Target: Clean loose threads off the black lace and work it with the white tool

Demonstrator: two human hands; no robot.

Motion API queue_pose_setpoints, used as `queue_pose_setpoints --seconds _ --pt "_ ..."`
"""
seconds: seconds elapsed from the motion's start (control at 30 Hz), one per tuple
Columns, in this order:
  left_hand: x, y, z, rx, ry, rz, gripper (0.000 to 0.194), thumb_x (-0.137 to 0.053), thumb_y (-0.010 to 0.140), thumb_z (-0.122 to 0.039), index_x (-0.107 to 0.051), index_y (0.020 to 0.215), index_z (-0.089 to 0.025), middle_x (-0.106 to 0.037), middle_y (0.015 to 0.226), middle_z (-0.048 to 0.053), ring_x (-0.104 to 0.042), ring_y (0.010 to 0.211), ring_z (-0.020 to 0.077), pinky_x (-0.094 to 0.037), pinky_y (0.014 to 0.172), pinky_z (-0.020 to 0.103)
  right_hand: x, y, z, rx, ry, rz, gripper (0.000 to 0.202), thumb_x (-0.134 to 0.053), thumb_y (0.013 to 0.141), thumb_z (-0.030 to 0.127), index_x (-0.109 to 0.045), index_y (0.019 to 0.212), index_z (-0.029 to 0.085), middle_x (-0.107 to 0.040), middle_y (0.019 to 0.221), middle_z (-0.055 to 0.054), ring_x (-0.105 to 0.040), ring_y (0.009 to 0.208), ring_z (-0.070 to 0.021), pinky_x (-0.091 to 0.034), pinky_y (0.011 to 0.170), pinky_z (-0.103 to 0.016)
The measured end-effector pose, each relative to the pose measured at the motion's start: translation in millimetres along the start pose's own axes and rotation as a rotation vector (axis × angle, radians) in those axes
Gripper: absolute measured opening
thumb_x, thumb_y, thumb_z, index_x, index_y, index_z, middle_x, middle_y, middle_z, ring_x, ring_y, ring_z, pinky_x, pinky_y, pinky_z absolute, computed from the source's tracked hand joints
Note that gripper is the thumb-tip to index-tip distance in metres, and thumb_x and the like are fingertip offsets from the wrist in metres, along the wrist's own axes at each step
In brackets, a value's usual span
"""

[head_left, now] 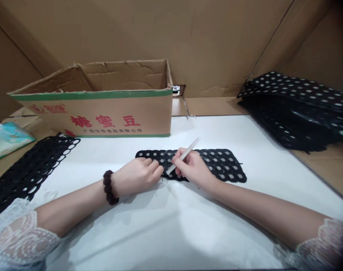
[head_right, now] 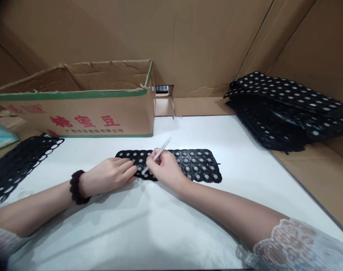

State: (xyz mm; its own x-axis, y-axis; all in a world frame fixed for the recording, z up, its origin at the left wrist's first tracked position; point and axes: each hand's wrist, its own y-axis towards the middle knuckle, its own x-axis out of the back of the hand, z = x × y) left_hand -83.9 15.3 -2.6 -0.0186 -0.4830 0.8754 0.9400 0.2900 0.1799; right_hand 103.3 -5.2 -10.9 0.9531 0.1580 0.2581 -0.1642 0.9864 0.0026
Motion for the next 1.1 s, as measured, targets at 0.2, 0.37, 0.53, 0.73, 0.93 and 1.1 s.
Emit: queue_pose_setpoints --seconds 0.2,0.37,0.53,0.73,0.93,1.1 --pt "-0.1 -2.0 6.4 -0.068 -0.009 -0.013 0.019 -0.04 0.083 -0.016 -0.042 0.065 -0.016 -0.048 0.059 0.001 -0.044 0.053 0.0128 -0.032 0.049 0.027 -1.0 -1.0 -1.2 -0.029 0.028 -0.01 0.017 -0.045 0.078 0.029 -0.045 0.066 0.017 -0.053 0.051 0.002 -0.047 0.047 -0.0086 -0.037 0.047 -0.02" --pt "-0.1 -0.6 4.9 -0.056 -0.048 -0.042 0.022 -0.036 0.085 -0.017 -0.043 0.064 -0.015 -0.049 0.059 0.001 -0.044 0.054 0.012 -0.031 0.051 0.027 -2.9 -0.5 -3.8 -0.025 0.064 -0.015 0.014 -0.044 0.079 0.028 -0.045 0.069 0.017 -0.052 0.053 0.002 -0.049 0.05 -0.009 -0.038 0.049 -0.02" --pt "-1.4 -0.1 2.8 -0.027 -0.039 -0.055 0.022 -0.037 0.084 -0.018 -0.043 0.063 -0.016 -0.048 0.057 0.0 -0.043 0.053 0.0119 -0.031 0.05 0.027 -2.4 0.1 0.0 -0.04 0.017 0.018 0.014 -0.044 0.078 0.025 -0.043 0.066 0.017 -0.054 0.054 0.001 -0.048 0.049 -0.0085 -0.037 0.05 -0.02" --pt "-1.2 0.4 -1.6 0.025 -0.068 -0.08 0.021 -0.039 0.082 -0.018 -0.043 0.062 -0.016 -0.047 0.056 0.001 -0.043 0.053 0.0119 -0.03 0.05 0.026 -1.1 0.7 5.4 0.046 -0.115 0.053 0.016 -0.042 0.078 0.024 -0.039 0.064 0.018 -0.048 0.054 0.003 -0.045 0.051 -0.0093 -0.034 0.051 -0.022" --pt "-0.9 4.4 -6.9 0.111 -0.1 -0.067 0.021 -0.038 0.08 -0.017 -0.043 0.06 -0.017 -0.048 0.055 0.0 -0.044 0.051 0.0124 -0.032 0.049 0.027 -2.2 -0.8 4.7 0.12 -0.209 0.048 0.015 -0.041 0.077 0.025 -0.04 0.064 0.018 -0.045 0.056 0.003 -0.041 0.052 -0.0096 -0.032 0.052 -0.023" --pt "-0.3 2.6 -1.4 0.157 -0.144 -0.043 0.02 -0.038 0.081 -0.015 -0.043 0.062 -0.016 -0.049 0.054 -0.001 -0.045 0.051 0.0115 -0.034 0.051 0.025 -1.6 -1.0 4.4 0.102 -0.156 0.043 0.014 -0.044 0.076 0.024 -0.042 0.063 0.018 -0.047 0.054 0.003 -0.043 0.051 -0.0089 -0.033 0.05 -0.021"
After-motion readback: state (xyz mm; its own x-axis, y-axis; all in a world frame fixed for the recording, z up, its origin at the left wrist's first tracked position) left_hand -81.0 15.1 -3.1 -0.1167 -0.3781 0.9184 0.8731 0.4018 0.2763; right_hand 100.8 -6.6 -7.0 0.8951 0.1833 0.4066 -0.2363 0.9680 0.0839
